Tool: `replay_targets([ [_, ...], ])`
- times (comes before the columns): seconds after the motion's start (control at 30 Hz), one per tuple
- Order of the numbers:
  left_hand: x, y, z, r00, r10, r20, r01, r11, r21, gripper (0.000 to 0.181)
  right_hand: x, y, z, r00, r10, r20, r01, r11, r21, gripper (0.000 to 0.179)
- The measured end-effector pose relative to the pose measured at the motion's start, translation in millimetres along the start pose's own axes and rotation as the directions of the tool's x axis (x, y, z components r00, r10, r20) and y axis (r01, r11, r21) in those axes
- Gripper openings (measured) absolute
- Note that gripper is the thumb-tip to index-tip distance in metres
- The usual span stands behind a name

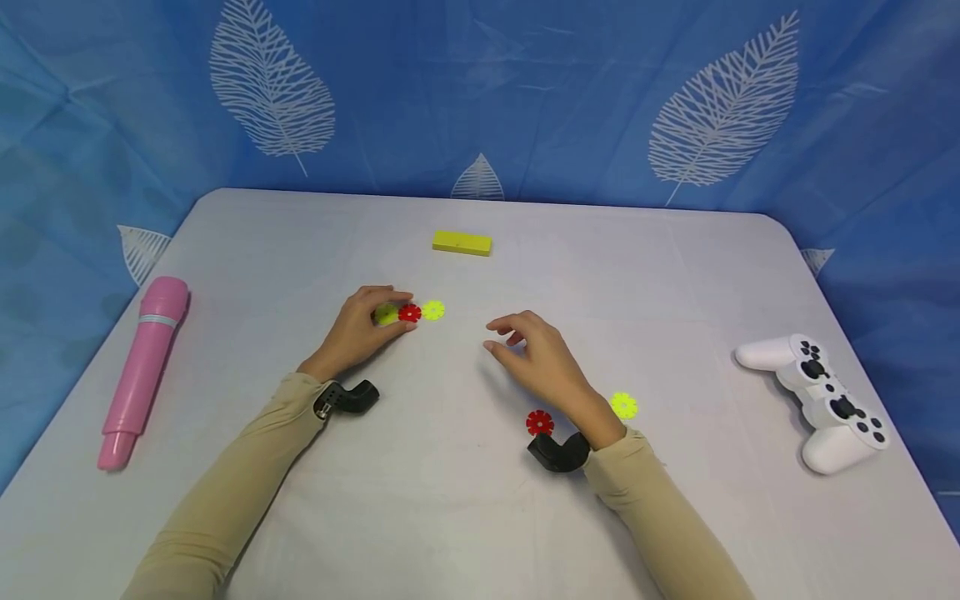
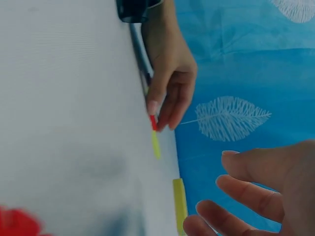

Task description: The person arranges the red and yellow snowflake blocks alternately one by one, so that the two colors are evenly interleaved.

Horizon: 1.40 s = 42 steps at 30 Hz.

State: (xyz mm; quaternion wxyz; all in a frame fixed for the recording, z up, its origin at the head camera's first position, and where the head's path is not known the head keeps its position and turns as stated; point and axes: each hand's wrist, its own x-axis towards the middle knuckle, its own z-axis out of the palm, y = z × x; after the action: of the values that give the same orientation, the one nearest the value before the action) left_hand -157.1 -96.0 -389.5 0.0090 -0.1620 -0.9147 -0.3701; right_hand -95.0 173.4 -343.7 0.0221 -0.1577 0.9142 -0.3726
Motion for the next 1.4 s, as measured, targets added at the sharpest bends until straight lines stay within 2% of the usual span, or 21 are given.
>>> replay_targets([
  [0.27, 1.4, -0.4, -0.9, 1.000, 0.018, -0.021, -0.019, 0.999, -0.036, 0.036, -34.1, 18.9, 2.2, 1.000, -0.016, 0.022, 0.017, 0.999, -0.039, 0.028],
  [0.4, 3.1, -0.1, 0.1, 0.999, 0.038, -0.016, -0.039, 0.999, -0.014, 0.034, -52.3, 24.5, -2.6, 0.999, -0.001, 0.037, 0.004, 0.996, -0.088, 0.029],
  [0.6, 3.4, 0.9, 1.2, 0.999, 0.044, -0.010, -0.043, 0.999, 0.025, 0.032, -70.4, 28.2, -9.9, 0.994, -0.022, 0.105, 0.037, 0.989, -0.144, 0.033],
  [0.8, 3.4, 1.8, 1.3, 1.000, 0.028, -0.003, -0.028, 0.999, 0.034, 0.032, -76.5, 26.2, -13.0, 0.984, -0.016, 0.178, 0.051, 0.980, -0.195, 0.035],
  [1.0, 4.9, 1.0, 2.4, 0.999, 0.036, -0.001, -0.036, 0.998, 0.055, 0.034, -75.9, 23.2, -12.7, 0.979, 0.006, 0.203, 0.035, 0.980, -0.198, 0.029],
  [1.17, 6.7, 3.6, 6.1, 0.998, 0.053, 0.014, -0.054, 0.989, 0.135, 0.038, -74.4, 21.6, -12.0, 0.977, 0.006, 0.212, 0.034, 0.982, -0.186, 0.024],
  [1.4, 10.2, 11.7, 10.8, 0.995, 0.066, 0.078, -0.083, 0.970, 0.227, 0.049, -75.1, 21.7, -10.9, 0.980, 0.001, 0.198, 0.037, 0.981, -0.192, 0.023],
])
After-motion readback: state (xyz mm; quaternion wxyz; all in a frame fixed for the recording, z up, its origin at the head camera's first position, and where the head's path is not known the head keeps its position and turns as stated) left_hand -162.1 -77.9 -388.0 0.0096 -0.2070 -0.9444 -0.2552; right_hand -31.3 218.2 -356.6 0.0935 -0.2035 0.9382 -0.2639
